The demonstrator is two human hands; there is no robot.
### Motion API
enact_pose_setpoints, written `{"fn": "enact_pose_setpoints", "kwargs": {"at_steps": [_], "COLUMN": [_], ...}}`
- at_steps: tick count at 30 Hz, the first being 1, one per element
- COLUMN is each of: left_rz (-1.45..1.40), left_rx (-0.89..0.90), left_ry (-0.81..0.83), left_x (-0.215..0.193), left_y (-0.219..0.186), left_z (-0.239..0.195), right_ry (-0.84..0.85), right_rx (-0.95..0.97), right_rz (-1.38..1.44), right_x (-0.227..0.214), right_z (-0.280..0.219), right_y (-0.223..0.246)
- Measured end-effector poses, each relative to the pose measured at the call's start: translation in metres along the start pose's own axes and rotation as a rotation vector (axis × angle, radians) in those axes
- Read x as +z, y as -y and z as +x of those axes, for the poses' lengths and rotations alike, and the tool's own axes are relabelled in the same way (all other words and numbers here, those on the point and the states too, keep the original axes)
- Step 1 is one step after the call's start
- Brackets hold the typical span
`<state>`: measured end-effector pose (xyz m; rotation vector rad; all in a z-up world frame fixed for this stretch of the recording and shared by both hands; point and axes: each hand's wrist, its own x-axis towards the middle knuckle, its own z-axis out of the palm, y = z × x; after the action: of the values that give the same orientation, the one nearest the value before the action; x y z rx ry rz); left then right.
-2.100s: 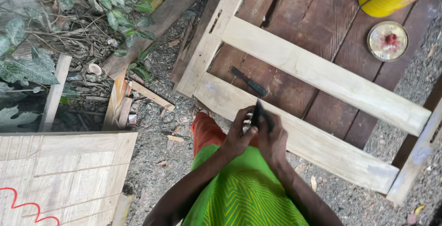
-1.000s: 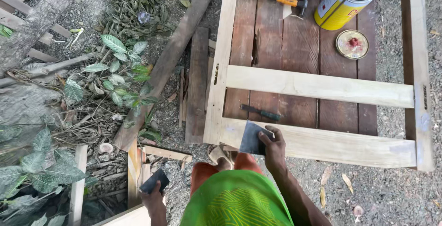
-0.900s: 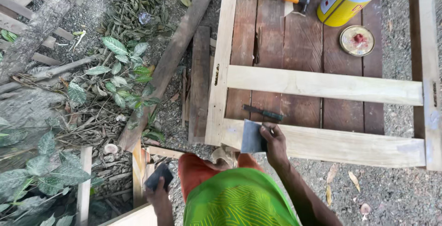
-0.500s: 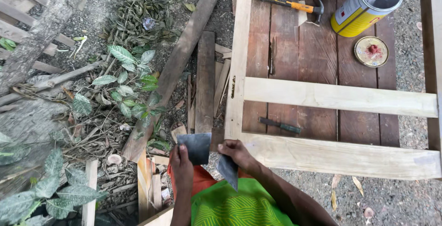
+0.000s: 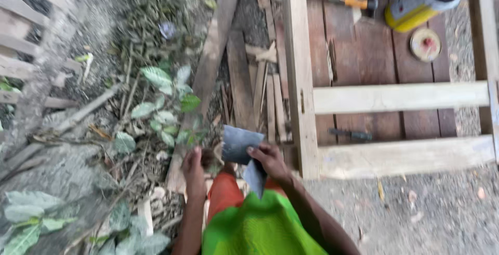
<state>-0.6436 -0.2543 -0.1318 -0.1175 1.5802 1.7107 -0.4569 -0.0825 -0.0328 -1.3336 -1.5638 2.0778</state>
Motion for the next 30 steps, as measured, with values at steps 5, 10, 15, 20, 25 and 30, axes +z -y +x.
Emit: {"fn": "enact_pose_setpoints", "kwargs": {"at_steps": [5,10,15,20,25,30], "left_rz": [0.063,0.343,0.512,0.553,0.634,0.823], "left_rx": [0.038,0.109,-0.181,0.279,0.328,0.152], "left_ry": [-0.149,-0.093,0.005,0.422,0.58,0.638], "left_x": [-0.082,-0.096,-0.021,0.069,0.133,0.207], "left_y": [-0.014,-0.042,-0.104,-0.136,-0.14,-0.125], "left_z": [0.026,0.032,0.032,0.05,0.079,0.142], "right_ry": [-0.328,-0.531,-0.571,-0.486,-0.522,-0.402], "right_rx": [0.004,-0.087,-0.112,-0.11,-0.008,0.026], "right_rz": [0.273,0.434,0.649,0.898,0.918,0.871], "right_x": [-0.018,-0.06,-0.069,-0.061,-0.055,-0.07], "right_z": [-0.001,-0.011,-0.025,-0.007,0.046,0.127], "right_y": [0.044,0.061,0.05,0.043,0.056,0.089]}}
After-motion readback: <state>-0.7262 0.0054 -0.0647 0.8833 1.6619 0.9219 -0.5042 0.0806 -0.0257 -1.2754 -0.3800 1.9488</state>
